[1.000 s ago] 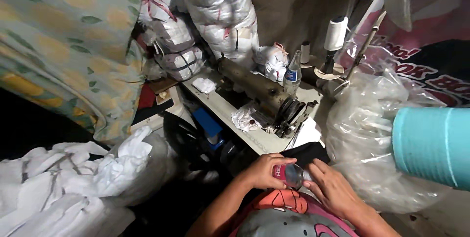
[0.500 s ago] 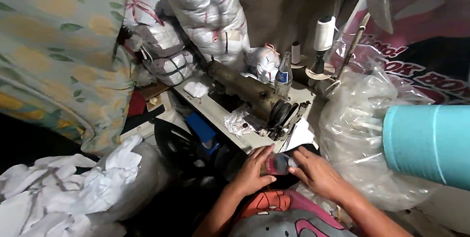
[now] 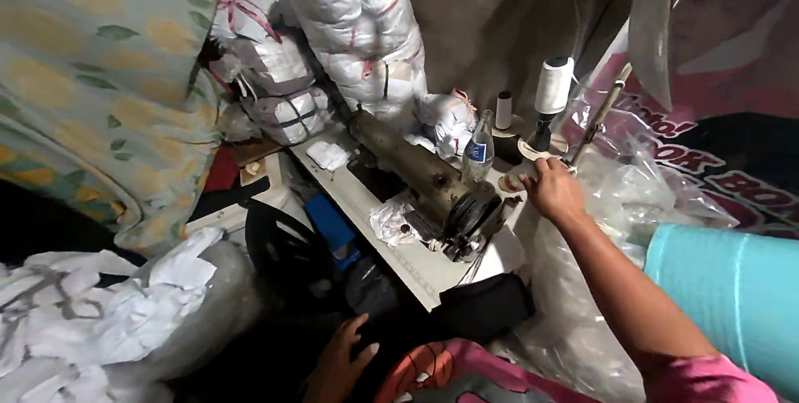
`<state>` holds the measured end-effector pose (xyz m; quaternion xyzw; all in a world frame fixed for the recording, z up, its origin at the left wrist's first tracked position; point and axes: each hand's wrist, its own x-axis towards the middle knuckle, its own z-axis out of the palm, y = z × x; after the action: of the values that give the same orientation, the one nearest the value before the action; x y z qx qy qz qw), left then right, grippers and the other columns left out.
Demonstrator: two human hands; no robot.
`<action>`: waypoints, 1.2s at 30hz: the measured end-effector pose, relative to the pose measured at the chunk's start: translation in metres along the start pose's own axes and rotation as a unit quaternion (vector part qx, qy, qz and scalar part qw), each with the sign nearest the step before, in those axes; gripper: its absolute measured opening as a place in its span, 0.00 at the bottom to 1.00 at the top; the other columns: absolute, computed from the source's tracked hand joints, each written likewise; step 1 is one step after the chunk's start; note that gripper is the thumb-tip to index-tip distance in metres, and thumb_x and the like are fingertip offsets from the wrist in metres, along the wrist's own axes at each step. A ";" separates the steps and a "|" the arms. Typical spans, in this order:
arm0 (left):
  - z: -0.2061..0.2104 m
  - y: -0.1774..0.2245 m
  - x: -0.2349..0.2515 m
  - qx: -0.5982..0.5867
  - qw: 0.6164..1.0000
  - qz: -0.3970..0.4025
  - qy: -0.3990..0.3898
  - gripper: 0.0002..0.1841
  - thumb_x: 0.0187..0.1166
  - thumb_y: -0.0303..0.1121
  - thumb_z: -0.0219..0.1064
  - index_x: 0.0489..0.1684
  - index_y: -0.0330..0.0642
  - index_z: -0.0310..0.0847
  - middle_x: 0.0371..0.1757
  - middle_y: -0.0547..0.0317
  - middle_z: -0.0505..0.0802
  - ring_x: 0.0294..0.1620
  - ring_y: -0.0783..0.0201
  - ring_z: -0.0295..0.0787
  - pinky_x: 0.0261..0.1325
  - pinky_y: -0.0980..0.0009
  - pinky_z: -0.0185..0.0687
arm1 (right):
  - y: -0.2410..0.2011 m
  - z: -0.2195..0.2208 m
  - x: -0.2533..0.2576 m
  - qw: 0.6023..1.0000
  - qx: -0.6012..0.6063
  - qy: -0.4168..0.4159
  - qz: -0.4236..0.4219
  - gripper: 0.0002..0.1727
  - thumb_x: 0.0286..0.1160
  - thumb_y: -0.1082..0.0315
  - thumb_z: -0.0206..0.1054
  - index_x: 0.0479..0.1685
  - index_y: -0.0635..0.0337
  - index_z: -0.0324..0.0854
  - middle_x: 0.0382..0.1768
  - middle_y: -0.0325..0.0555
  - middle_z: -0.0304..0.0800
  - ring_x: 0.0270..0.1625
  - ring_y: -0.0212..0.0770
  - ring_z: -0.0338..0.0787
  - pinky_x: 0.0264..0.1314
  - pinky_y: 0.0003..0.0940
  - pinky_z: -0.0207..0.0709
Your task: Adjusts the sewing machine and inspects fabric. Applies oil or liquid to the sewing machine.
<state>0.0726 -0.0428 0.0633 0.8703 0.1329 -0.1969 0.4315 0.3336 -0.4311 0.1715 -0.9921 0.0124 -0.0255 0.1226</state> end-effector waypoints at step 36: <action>0.012 0.060 0.126 0.047 0.996 0.075 0.027 0.24 0.83 0.32 0.67 0.76 0.33 0.76 0.75 0.37 0.83 0.68 0.48 0.87 0.72 0.55 0.83 | 0.025 0.063 -0.129 0.973 0.152 0.027 -0.172 0.26 0.78 0.58 0.65 0.70 0.67 0.81 0.58 0.73 0.85 0.49 0.69 0.90 0.50 0.66 0.84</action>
<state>0.2060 -0.0801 0.0415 0.9020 0.0699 -0.1464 0.4002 0.2080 -0.4364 0.0981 -0.9481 -0.1588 -0.0745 0.2651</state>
